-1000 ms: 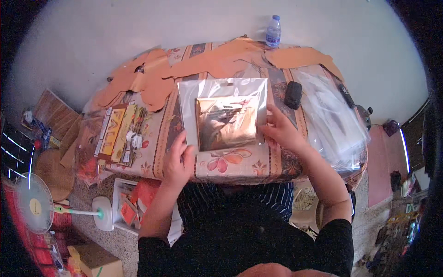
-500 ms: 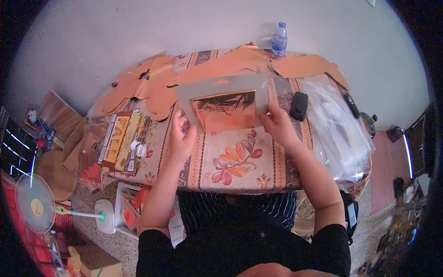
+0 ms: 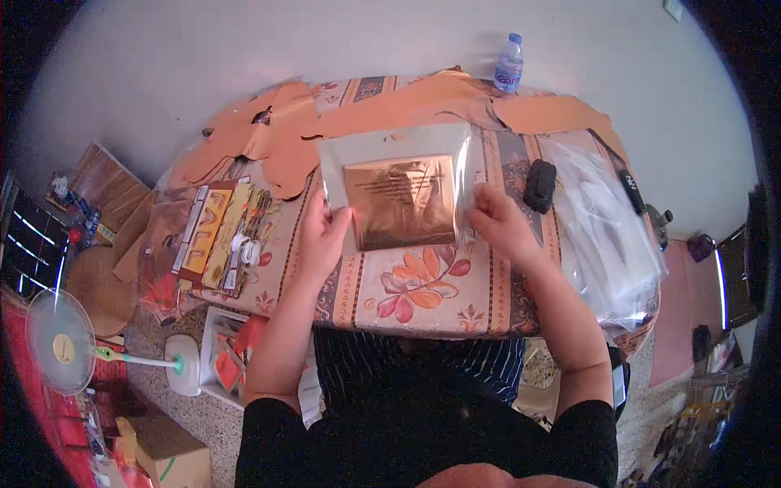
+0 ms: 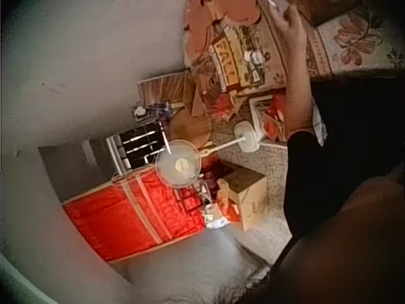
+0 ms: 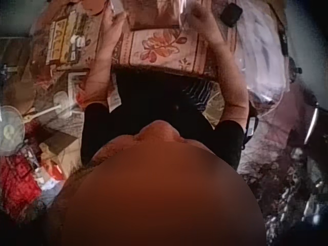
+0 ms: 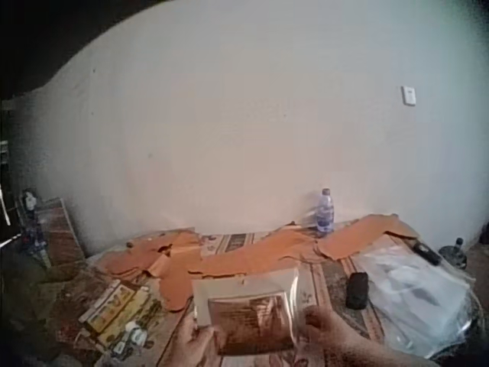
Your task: The person folds rose gold foil alphabet balloons by hand on a table.
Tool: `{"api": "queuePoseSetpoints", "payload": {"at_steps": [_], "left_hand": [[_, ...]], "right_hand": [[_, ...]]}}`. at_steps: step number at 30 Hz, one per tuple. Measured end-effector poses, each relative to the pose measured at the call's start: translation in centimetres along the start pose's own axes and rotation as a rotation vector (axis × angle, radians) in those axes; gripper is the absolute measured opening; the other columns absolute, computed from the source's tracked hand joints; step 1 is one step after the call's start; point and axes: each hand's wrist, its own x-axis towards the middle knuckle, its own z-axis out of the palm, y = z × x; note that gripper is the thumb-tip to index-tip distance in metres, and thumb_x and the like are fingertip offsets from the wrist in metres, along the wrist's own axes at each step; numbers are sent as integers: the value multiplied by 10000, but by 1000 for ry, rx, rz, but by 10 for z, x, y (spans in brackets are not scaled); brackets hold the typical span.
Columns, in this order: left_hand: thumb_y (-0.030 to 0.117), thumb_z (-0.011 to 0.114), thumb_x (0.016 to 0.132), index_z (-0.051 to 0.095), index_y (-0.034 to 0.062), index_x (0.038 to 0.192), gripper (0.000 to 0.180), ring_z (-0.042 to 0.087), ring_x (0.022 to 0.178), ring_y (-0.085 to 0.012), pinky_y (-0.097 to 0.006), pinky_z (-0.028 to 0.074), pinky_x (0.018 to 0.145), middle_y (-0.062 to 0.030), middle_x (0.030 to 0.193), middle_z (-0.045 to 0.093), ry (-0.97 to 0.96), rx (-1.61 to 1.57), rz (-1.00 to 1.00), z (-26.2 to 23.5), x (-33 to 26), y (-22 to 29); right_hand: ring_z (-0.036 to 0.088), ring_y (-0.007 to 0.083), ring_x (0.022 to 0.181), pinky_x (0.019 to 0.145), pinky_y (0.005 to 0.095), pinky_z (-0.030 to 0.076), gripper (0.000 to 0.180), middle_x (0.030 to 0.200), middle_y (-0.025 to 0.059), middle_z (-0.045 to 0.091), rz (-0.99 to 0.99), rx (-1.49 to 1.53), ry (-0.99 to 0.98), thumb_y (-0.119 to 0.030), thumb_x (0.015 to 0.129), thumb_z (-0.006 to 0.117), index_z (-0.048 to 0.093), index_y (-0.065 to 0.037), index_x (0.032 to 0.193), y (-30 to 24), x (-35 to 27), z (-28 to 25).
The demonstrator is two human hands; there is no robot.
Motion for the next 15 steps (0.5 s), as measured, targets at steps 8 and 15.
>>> {"api": "queuePoseSetpoints", "payload": {"at_steps": [8,15], "left_hand": [[3,535,905,503,17,1173,271,573,882,-65,-228,458,788,-19,986,609,32,-126,-152,-7,-1,-1],[78,559,900,515,16,1216,325,570,1016,-120,-283,452,885,-48,1109,603,30,-117,-147,-14,-5,0]], "right_hand": [[529,37,649,525,197,398,203,807,-32,598,189,195,-84,-68,890,591,566,-33,1088,-22,-6,3],[515,3,621,521,165,379,136,812,-45,647,219,374,-280,-112,900,614,634,-59,1024,-24,-9,4]]}}
